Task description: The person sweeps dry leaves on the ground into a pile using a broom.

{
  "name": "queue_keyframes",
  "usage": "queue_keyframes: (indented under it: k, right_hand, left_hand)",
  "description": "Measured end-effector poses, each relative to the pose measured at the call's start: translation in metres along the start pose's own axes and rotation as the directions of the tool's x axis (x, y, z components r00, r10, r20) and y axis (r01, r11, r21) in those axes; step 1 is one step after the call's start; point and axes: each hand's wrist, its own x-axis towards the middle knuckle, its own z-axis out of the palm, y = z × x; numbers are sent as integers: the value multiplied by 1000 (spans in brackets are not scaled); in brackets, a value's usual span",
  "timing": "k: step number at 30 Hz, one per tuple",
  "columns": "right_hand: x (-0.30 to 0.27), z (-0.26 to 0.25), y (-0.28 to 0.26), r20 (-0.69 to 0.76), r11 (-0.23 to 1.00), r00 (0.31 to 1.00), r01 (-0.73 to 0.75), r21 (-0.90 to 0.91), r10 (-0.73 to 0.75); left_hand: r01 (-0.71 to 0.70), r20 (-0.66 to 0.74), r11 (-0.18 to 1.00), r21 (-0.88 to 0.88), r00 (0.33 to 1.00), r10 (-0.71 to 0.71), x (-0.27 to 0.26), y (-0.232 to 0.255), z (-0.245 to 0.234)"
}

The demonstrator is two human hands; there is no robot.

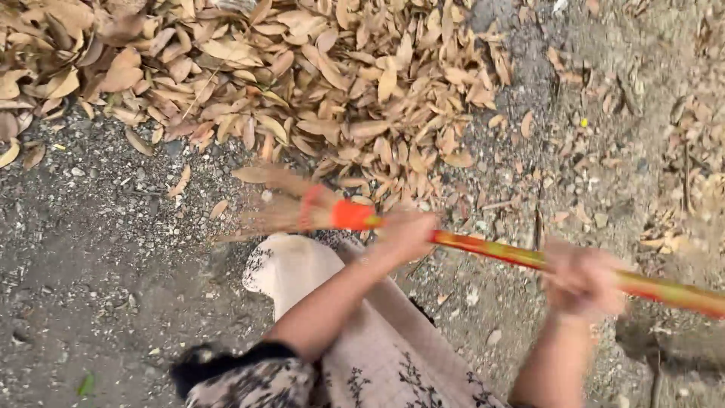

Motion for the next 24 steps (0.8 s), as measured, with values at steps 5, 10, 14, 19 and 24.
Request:
queue_keyframes:
  k: [5,10,14,19,24]
  right_hand:
    - [-34,48,142,-402,866,803,-498,-47,440]
    - [10,81,121,-224,818,950,-304,-488,219]
    - [49,89,104,-92,655,994,-112,-748,64]
    - [60,76,80,6,490,1000,5,-872,1]
    - [13,-18,-22,78,610,995,98,-786,-60]
  left_hand:
    - [328,-251,937,119,923,-291,-15,-169,111]
    - [-21,-495,999,-37,869,0,106,-169,119]
    - [5,-363,994,-107,931,-44,190,-123,74]
    - [-71,-394,993,-97,919,27,214,-75,59]
    - [-249,-560,965,-85,813,160,157,17,32]
